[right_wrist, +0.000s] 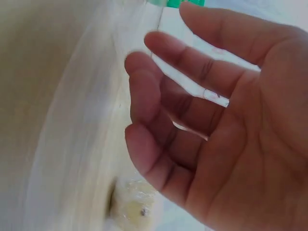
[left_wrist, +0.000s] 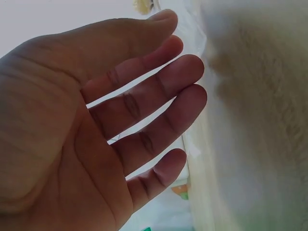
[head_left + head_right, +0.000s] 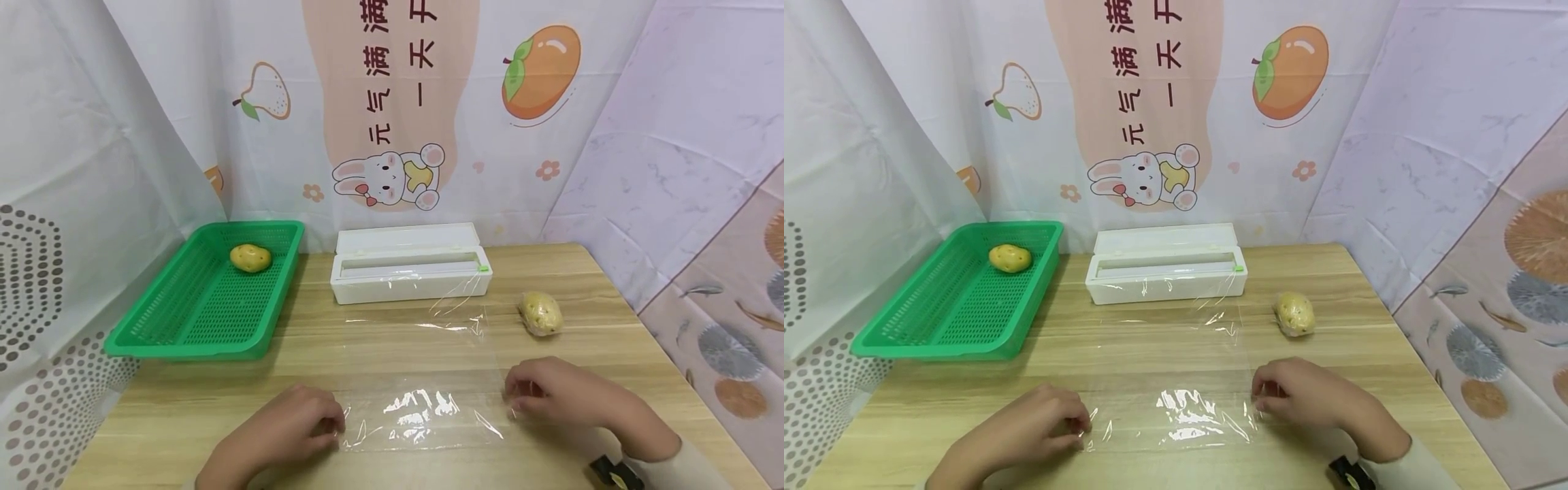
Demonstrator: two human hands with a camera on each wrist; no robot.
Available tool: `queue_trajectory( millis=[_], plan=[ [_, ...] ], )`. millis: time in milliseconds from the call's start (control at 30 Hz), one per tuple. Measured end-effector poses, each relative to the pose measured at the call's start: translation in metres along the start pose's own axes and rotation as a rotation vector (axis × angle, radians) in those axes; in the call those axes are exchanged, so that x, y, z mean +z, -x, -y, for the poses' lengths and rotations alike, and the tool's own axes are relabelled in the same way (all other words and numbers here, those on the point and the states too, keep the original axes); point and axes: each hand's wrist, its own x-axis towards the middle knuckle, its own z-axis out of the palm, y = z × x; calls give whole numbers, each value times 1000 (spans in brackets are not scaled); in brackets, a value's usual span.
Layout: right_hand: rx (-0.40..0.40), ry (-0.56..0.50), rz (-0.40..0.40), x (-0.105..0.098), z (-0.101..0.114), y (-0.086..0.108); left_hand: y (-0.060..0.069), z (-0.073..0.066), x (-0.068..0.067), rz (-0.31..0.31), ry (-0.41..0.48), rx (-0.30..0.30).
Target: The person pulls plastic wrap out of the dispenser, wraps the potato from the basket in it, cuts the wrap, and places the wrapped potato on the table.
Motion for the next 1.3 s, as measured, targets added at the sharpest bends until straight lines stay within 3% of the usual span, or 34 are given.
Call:
queue_trajectory(
  millis=[367, 567, 933, 1067, 1300],
  plan=[
    [160, 49, -20, 5, -10, -35, -5, 2, 5, -11, -32, -16],
    [238, 28, 0, 5, -13, -39, -6, 0, -5, -7, -15, -6],
    [224, -12, -10, 8, -20, -40, -18, 8, -56, -166, -66, 17],
    [219, -21, -6, 9, -22, -40, -23, 14, -78, -228, -40, -25],
    [200, -27, -13, 11, -23, -41, -33, 28, -120, -392, -12, -106]
  ],
)
